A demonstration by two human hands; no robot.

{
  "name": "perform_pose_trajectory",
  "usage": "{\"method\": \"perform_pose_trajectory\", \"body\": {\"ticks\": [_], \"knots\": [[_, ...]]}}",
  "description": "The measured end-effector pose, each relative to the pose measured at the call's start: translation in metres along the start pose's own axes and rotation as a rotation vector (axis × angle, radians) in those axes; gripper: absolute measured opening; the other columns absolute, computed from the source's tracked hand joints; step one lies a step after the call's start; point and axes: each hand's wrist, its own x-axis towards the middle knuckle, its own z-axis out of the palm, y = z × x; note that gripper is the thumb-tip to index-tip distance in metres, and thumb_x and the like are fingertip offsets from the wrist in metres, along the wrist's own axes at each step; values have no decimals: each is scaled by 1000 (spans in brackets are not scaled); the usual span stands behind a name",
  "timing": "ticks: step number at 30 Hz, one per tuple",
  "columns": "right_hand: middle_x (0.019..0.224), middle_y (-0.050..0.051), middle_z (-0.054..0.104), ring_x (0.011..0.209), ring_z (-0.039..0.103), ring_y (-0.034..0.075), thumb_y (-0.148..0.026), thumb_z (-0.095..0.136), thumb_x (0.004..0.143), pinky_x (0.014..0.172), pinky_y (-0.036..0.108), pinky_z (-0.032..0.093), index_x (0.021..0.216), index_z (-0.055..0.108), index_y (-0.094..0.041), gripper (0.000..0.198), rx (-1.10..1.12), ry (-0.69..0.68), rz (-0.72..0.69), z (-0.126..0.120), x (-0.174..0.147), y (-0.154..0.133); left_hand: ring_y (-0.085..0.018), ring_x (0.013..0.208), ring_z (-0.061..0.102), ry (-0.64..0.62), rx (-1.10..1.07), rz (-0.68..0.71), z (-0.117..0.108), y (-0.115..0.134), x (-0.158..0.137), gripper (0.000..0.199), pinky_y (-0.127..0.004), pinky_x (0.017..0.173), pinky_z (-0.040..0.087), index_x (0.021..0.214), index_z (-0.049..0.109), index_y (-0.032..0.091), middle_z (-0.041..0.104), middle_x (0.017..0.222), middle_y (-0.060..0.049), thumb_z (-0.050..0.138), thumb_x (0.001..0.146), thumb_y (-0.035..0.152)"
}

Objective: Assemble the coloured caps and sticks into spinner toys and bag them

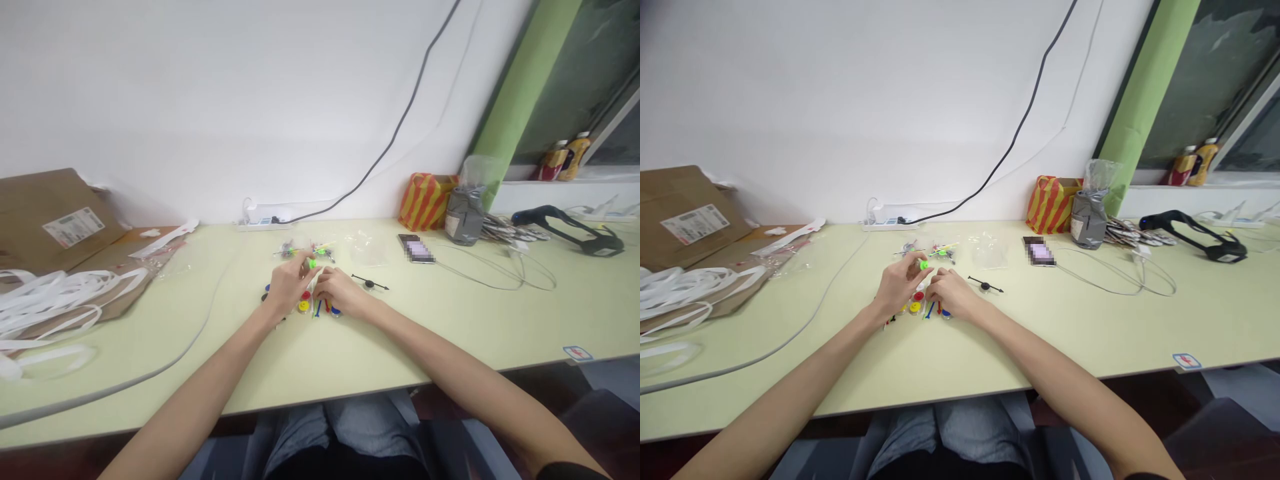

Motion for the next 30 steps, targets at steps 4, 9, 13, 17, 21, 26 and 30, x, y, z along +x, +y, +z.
{"method": "perform_pose_trajectory", "body": {"ticks": [4,9,13,17,21,26,30], "knots": [[93,8,71,103,53,22,0,58,83,81,35,34,86,76,-18,26,-57,7,-38,1,1,1,-13,61,56,-45,-8,5,0,-1,0,29,-23,59,38,110,59,23,58,67,5,57,94,48],[100,9,71,106,54,22,-1,57,86,82,34,35,88,75,-18,25,-36,38,-32,4,0,2,-14,62,58,-65,2,16,-1,3,-1,26,-24,60,39,109,60,23,60,66,4,52,98,45],[102,9,71,105,54,23,-2,59,86,81,33,35,94,76,-19,26,-38,23,-6,5,0,1,-14,61,58,-75,39,20,-1,3,-1,25,-25,60,38,110,60,23,60,65,5,53,97,43],[97,8,71,101,53,23,0,59,84,79,33,33,88,76,-18,25,-40,13,-5,4,0,2,-14,63,59,-96,62,14,1,0,-1,26,-24,60,38,112,60,22,61,67,4,53,98,43],[93,8,72,97,53,22,4,57,80,79,33,34,84,76,-17,28,-27,17,-29,3,0,4,-14,63,60,-101,101,43,2,-2,0,26,-25,60,38,113,60,22,63,69,3,52,99,43],[91,9,71,97,53,23,4,53,81,84,34,37,86,76,-16,31,-13,44,-87,4,1,7,-14,63,61,-83,106,68,2,-3,0,29,-24,62,39,114,60,22,64,71,3,53,98,45],[91,10,70,95,52,23,2,52,84,85,34,40,88,75,-14,29,1,84,-99,6,1,10,-14,59,58,-23,91,25,2,-2,0,31,-24,60,38,110,60,22,62,65,4,54,97,49]]}}
